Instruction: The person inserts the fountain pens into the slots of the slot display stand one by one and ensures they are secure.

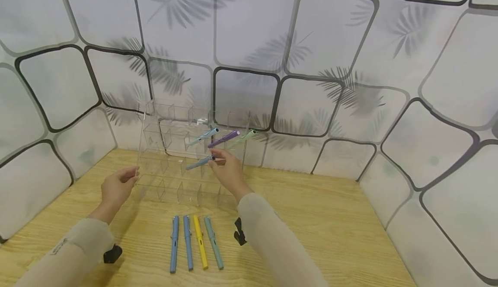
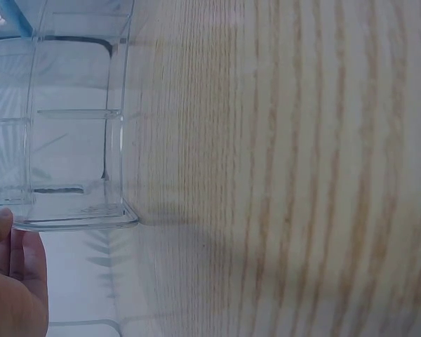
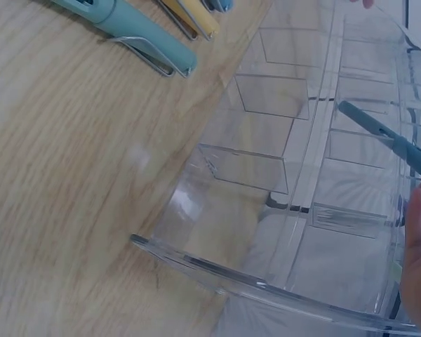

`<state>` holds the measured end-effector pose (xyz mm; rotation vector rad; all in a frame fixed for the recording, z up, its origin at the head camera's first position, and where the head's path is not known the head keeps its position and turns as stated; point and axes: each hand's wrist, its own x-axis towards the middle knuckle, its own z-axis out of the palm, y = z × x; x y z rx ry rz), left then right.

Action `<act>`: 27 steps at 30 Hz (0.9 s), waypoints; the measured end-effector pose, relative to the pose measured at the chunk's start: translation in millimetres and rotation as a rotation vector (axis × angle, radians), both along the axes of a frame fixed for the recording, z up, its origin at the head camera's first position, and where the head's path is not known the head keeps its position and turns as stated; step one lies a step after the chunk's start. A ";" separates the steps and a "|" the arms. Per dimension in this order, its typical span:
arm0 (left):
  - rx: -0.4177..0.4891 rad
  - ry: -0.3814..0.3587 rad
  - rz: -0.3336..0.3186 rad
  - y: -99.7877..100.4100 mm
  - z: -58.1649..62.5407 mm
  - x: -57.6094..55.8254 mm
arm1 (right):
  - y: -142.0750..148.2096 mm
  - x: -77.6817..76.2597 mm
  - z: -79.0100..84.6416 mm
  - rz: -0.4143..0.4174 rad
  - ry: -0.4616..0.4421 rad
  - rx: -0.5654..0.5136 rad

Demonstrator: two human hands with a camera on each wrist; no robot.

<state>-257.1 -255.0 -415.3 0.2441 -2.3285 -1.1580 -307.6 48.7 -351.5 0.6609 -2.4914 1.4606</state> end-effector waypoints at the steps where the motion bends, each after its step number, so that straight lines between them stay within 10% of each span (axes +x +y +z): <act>1: 0.000 -0.001 0.002 0.0 0.2 0.4 | 0.6 1.0 -0.5 0.002 -0.005 -0.016; 14: -0.013 -0.015 -0.001 -1.6 -0.2 1.2 | 11.9 29.7 -25.6 -0.040 -0.033 -0.234; 27: 0.000 -0.018 -0.004 0.5 2.2 2.0 | 31.5 69.4 -64.0 -0.045 -0.119 -0.168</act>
